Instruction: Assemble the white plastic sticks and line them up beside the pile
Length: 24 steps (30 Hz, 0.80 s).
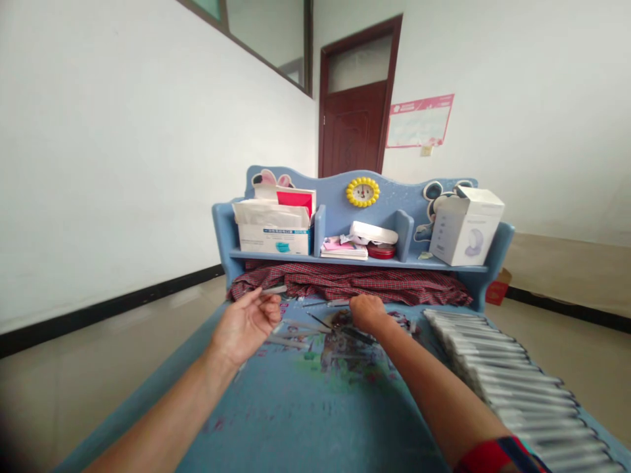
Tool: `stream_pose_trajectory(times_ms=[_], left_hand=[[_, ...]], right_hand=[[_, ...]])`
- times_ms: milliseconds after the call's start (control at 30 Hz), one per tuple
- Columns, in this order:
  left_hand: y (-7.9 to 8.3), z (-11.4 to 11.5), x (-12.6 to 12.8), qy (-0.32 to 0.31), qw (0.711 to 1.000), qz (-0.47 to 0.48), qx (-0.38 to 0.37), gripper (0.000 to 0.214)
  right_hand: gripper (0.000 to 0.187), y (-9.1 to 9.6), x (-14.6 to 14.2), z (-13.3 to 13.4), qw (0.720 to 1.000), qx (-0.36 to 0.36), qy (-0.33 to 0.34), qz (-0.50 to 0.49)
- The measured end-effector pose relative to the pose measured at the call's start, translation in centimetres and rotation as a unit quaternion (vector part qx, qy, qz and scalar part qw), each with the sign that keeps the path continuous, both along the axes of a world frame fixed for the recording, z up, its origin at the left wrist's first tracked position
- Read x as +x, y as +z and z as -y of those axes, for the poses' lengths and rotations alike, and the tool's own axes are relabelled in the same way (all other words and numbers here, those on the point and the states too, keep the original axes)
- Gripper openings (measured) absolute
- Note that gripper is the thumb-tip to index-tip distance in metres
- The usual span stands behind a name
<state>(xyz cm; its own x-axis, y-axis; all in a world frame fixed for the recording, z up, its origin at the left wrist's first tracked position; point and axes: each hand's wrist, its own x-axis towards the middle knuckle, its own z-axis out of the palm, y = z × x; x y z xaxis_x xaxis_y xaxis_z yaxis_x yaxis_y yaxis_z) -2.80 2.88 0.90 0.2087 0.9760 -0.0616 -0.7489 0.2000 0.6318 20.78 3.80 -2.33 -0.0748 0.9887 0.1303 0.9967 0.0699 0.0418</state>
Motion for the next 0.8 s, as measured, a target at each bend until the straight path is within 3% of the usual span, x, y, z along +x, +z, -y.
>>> stream_pose_trajectory(times_ms=[133, 200, 267, 333, 400, 467, 600, 700, 800], left_hand=[[0.1, 0.3, 0.1, -0.003, 1.000, -0.011, -0.001, 0.027], [0.1, 0.4, 0.2, -0.011, 1.000, -0.020, -0.003, 0.027], [0.0, 0.6, 0.4, -0.022, 0.999, -0.030, -0.004, 0.027], [-0.3, 0.8, 0.7, -0.034, 0.998, -0.044, -0.004, 0.028], [-0.5, 0.9, 1.1, -0.045, 0.997, -0.064, -0.005, 0.028], [-0.8, 1.1, 1.5, -0.055, 0.995, -0.088, -0.009, 0.029], [-1.3, 1.2, 2.0, -0.067, 0.990, -0.126, -0.019, 0.029], [-1.6, 1.1, 2.2, -0.079, 0.985, -0.150, -0.019, 0.028], [-1.8, 1.1, 2.3, -0.090, 0.982, -0.168, -0.014, 0.026]], right_hand=[[0.023, 0.5, -0.3, 1.4, 0.998, 0.023, 0.036, -0.049], [0.021, 0.7, -0.7, 2.6, 0.985, 0.030, 0.076, -0.149], [0.017, 0.9, -1.3, 3.9, 0.939, 0.022, 0.129, -0.319], [0.013, 1.3, -1.9, 5.3, 0.864, 0.002, 0.174, -0.472], [0.009, 1.8, -2.5, 6.4, 0.818, -0.018, 0.195, -0.540], [0.007, 2.0, -2.9, 7.1, 0.793, -0.037, 0.197, -0.576], [0.016, 0.9, -3.4, 7.4, 0.731, -0.051, 0.186, -0.654], [0.019, -0.3, -3.5, 7.4, 0.712, -0.031, 0.183, -0.677], [0.017, -0.5, -3.6, 7.8, 0.724, -0.005, 0.174, -0.668]])
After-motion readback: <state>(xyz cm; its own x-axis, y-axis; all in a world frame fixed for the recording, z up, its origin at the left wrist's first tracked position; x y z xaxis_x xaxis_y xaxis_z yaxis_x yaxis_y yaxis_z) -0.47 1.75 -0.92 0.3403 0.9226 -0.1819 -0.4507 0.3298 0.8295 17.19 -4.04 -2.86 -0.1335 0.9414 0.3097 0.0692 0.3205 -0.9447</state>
